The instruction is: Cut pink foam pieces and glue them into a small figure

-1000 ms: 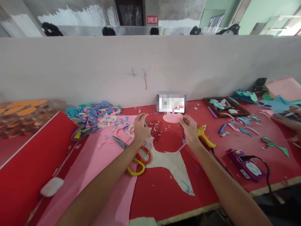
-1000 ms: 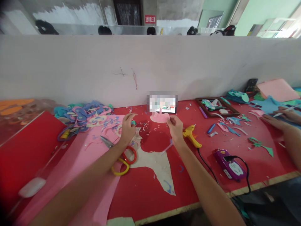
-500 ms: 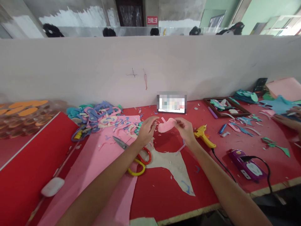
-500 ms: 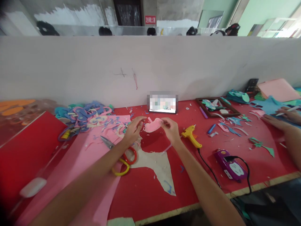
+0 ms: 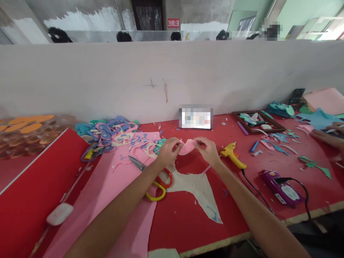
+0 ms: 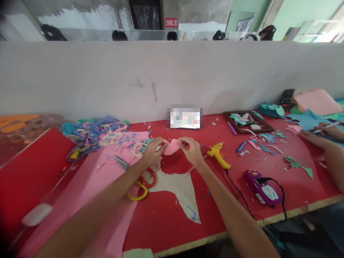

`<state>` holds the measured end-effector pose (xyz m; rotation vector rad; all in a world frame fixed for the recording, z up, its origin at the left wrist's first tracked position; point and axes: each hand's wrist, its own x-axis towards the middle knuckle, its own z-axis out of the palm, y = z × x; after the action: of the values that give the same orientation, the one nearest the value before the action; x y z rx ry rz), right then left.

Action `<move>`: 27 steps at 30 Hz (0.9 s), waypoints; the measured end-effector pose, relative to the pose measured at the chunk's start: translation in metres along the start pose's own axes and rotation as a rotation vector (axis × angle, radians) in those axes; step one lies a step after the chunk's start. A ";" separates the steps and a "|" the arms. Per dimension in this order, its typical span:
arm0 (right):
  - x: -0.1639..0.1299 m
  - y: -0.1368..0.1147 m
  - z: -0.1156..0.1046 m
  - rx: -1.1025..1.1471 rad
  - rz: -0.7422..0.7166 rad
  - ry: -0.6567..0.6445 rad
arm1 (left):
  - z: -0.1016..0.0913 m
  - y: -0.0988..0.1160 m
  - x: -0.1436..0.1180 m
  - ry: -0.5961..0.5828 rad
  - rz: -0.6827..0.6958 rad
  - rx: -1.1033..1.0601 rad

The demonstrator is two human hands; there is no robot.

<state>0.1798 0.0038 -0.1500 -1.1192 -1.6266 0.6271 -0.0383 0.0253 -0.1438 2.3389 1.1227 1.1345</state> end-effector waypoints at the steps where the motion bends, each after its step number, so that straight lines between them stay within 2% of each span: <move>1: 0.000 0.000 0.000 -0.002 -0.002 0.001 | 0.000 0.000 0.000 -0.001 -0.001 -0.005; 9: 0.001 0.000 -0.001 -0.020 -0.002 -0.004 | -0.001 0.000 0.002 0.020 -0.029 -0.049; 13: 0.001 0.000 -0.003 -0.017 -0.007 0.007 | -0.002 -0.002 0.002 0.032 -0.101 -0.054; 17: 0.002 0.002 -0.003 0.011 0.008 0.018 | -0.001 -0.006 0.002 0.116 -0.209 -0.030; 23: 0.005 0.007 -0.004 0.145 0.077 0.080 | -0.006 -0.006 0.006 0.211 -0.370 -0.049; 27: 0.006 0.007 -0.005 0.307 0.179 0.148 | -0.009 -0.005 0.006 0.201 -0.429 0.007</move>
<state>0.1864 0.0119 -0.1510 -1.0620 -1.2636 0.8576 -0.0450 0.0328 -0.1376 1.8841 1.6024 1.2123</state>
